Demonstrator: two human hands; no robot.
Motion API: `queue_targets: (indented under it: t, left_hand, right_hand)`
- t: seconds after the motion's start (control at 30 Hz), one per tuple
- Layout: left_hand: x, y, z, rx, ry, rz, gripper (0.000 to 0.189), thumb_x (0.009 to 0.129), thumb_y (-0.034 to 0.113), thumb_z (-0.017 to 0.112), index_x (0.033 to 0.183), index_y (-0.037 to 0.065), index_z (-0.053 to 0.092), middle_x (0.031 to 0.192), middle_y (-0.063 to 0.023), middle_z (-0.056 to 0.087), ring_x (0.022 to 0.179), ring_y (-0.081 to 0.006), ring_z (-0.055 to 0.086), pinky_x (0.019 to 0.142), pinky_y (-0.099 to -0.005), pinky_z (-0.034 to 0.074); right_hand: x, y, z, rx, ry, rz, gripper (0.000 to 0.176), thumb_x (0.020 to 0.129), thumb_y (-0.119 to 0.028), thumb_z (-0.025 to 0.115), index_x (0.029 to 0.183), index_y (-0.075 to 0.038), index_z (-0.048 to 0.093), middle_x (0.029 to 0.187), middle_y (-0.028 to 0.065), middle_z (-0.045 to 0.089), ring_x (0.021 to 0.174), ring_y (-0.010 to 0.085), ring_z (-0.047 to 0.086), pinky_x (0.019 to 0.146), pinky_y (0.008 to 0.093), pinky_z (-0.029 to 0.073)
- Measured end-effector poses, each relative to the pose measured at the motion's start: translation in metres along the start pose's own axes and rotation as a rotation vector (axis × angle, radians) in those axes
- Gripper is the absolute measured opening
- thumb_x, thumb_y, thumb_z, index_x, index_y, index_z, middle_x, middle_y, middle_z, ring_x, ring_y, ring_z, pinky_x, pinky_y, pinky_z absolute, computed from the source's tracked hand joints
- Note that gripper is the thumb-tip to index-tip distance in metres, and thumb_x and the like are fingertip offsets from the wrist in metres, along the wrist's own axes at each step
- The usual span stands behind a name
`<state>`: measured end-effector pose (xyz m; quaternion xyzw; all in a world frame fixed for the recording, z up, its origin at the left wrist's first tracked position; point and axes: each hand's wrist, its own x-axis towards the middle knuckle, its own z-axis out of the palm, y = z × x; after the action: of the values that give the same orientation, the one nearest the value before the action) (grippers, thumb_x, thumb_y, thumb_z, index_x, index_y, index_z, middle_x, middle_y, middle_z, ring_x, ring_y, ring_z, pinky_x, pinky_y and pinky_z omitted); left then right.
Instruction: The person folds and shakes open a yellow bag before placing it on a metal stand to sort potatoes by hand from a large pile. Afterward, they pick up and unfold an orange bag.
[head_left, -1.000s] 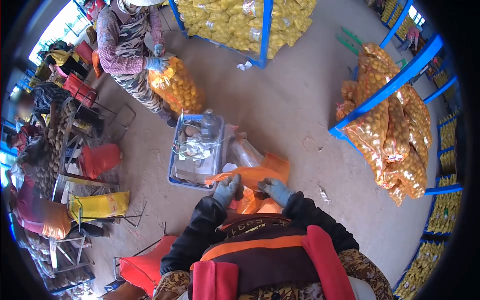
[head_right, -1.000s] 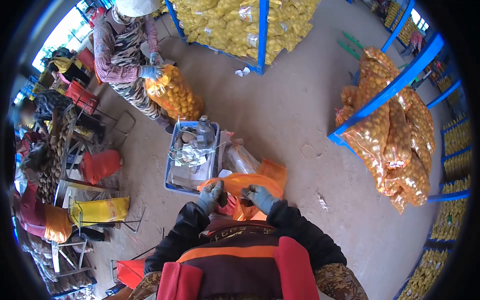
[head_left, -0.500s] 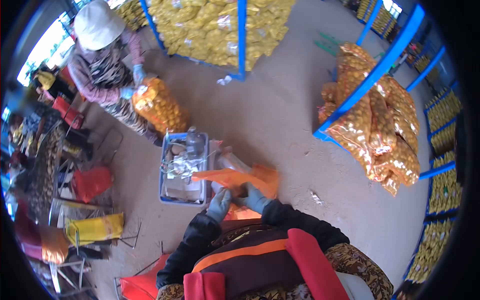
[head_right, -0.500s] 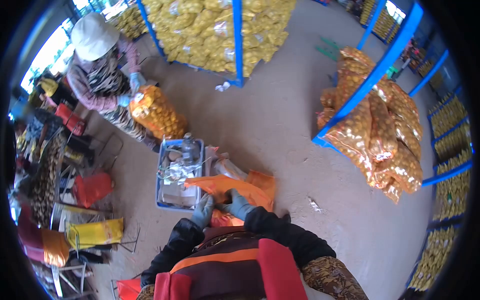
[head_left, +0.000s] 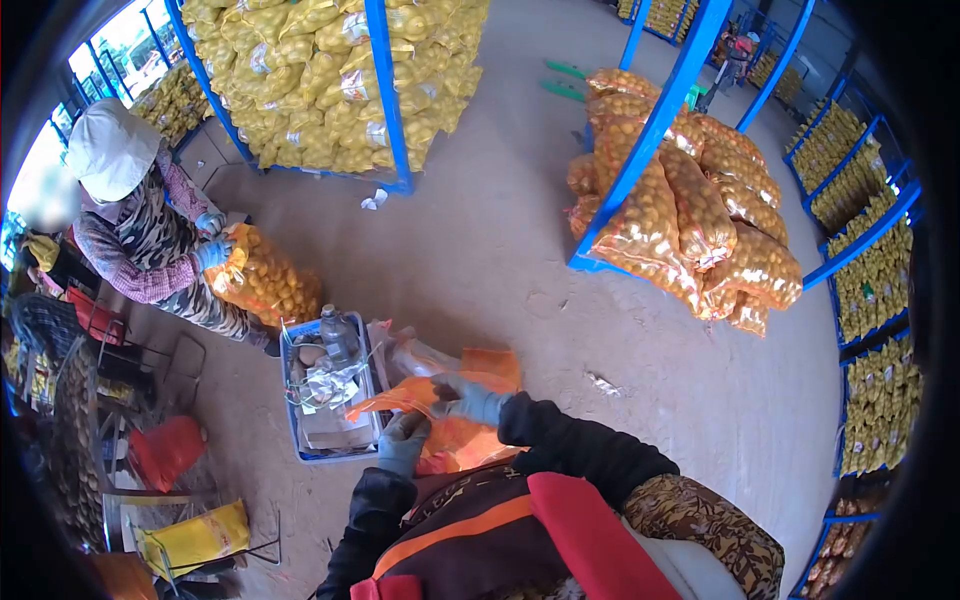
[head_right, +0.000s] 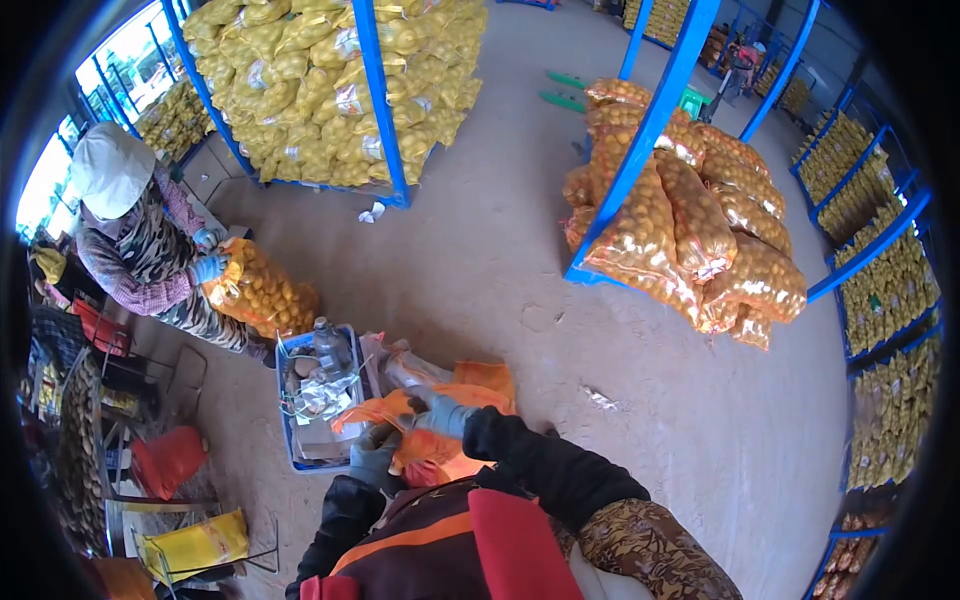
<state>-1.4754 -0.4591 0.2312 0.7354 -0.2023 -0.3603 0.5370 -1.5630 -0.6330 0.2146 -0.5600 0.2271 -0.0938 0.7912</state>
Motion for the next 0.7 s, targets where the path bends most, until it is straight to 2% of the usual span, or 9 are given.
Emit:
queue_targets:
  t: [0.07, 0.1, 0.23, 0.3, 0.4, 0.43, 0.5, 0.67, 0.7]
  left_hand:
    - [0.003, 0.005, 0.003, 0.332, -0.062, 0.213, 0.026, 0.083, 0.011, 0.064, 0.108, 0.003, 0.065, 0.102, -0.0113, 0.063, 0.094, -0.0238, 0.062, 0.084, -0.0308, 0.048]
    - [0.001, 0.011, 0.001, 0.418, -0.09, 0.207, 0.027, 0.082, 0.009, 0.064, 0.109, 0.005, 0.065, 0.104, -0.0115, 0.063, 0.096, -0.0263, 0.061, 0.085, -0.0311, 0.047]
    - [-0.006, 0.01, -0.002, 0.36, -0.087, 0.219, 0.026, 0.082, 0.007, 0.064, 0.108, 0.004, 0.066, 0.102, -0.0107, 0.065, 0.094, -0.0232, 0.062, 0.083, -0.0307, 0.048]
    - [-0.002, 0.002, -0.007, 0.143, -0.001, 0.067, 0.024, 0.084, 0.008, 0.064, 0.108, 0.003, 0.066, 0.096, -0.0092, 0.067, 0.087, -0.0201, 0.064, 0.08, -0.0301, 0.049]
    - [0.002, -0.009, -0.021, 0.015, 0.177, -0.236, 0.022, 0.085, 0.007, 0.063, 0.106, 0.002, 0.067, 0.092, -0.0082, 0.069, 0.081, -0.0183, 0.065, 0.077, -0.0291, 0.051]
    - [0.004, -0.037, -0.032, 0.187, 0.228, -0.089, 0.021, 0.084, 0.012, 0.066, 0.103, 0.004, 0.069, 0.09, -0.0099, 0.07, 0.081, -0.0189, 0.066, 0.075, -0.0296, 0.052]
    - [0.002, -0.07, -0.054, 0.323, 0.286, -0.171, 0.021, 0.083, 0.014, 0.067, 0.102, 0.006, 0.07, 0.09, -0.0114, 0.07, 0.082, -0.0193, 0.067, 0.076, -0.0303, 0.052]
    - [-0.013, -0.148, -0.115, 0.647, 0.392, -0.373, 0.02, 0.081, 0.019, 0.067, 0.097, 0.009, 0.072, 0.087, -0.0143, 0.07, 0.083, -0.0212, 0.068, 0.077, -0.0326, 0.052]
    - [-0.017, -0.162, -0.125, 0.61, 0.428, -0.421, 0.02, 0.081, 0.019, 0.065, 0.097, 0.009, 0.072, 0.088, -0.0148, 0.07, 0.084, -0.0228, 0.068, 0.077, -0.0334, 0.052]
  right_hand:
    - [-0.004, -0.007, 0.012, -0.561, -0.151, -0.143, 0.026, 0.087, -0.021, 0.065, 0.103, -0.001, 0.06, 0.097, 0.0044, 0.063, 0.088, 0.0179, 0.057, 0.079, 0.0311, 0.047]
    - [-0.003, -0.015, 0.014, -0.629, -0.15, 0.017, 0.026, 0.087, -0.021, 0.065, 0.102, -0.001, 0.062, 0.088, 0.0067, 0.064, 0.082, 0.0163, 0.057, 0.076, 0.0296, 0.047]
    - [0.004, -0.003, 0.007, -0.588, -0.148, 0.071, 0.022, 0.088, -0.021, 0.063, 0.098, -0.002, 0.063, 0.082, 0.0032, 0.063, 0.079, 0.015, 0.058, 0.074, 0.0292, 0.047]
    - [0.017, 0.025, -0.004, -0.23, 0.087, -0.012, 0.02, 0.09, -0.022, 0.061, 0.096, -0.003, 0.063, 0.081, 0.0007, 0.062, 0.074, 0.0121, 0.055, 0.069, 0.0271, 0.047]
    - [0.021, 0.003, -0.038, -0.15, 0.366, 0.093, 0.019, 0.09, -0.023, 0.061, 0.097, -0.006, 0.062, 0.081, -0.0006, 0.061, 0.069, 0.0096, 0.053, 0.061, 0.0246, 0.044]
    - [0.023, 0.003, -0.055, -0.12, 0.465, 0.101, 0.02, 0.089, -0.024, 0.062, 0.098, -0.006, 0.061, 0.08, -0.0006, 0.06, 0.067, 0.0089, 0.052, 0.059, 0.0243, 0.044]
    - [0.014, -0.024, -0.077, -0.042, 0.691, 0.04, 0.009, 0.09, -0.019, 0.059, 0.091, -0.01, 0.059, 0.071, -0.0038, 0.053, 0.059, 0.0056, 0.042, 0.052, 0.0224, 0.037]
    - [0.002, -0.064, -0.209, 0.284, 1.11, -0.196, 0.013, 0.092, -0.022, 0.053, 0.095, -0.011, 0.06, 0.079, 0.0005, 0.06, 0.066, 0.0121, 0.056, 0.054, 0.0296, 0.046]
    - [0.005, -0.035, -0.282, 0.226, 1.087, -0.355, 0.014, 0.093, -0.023, 0.053, 0.094, -0.011, 0.06, 0.079, 0.0012, 0.061, 0.065, 0.0131, 0.057, 0.054, 0.0294, 0.047]
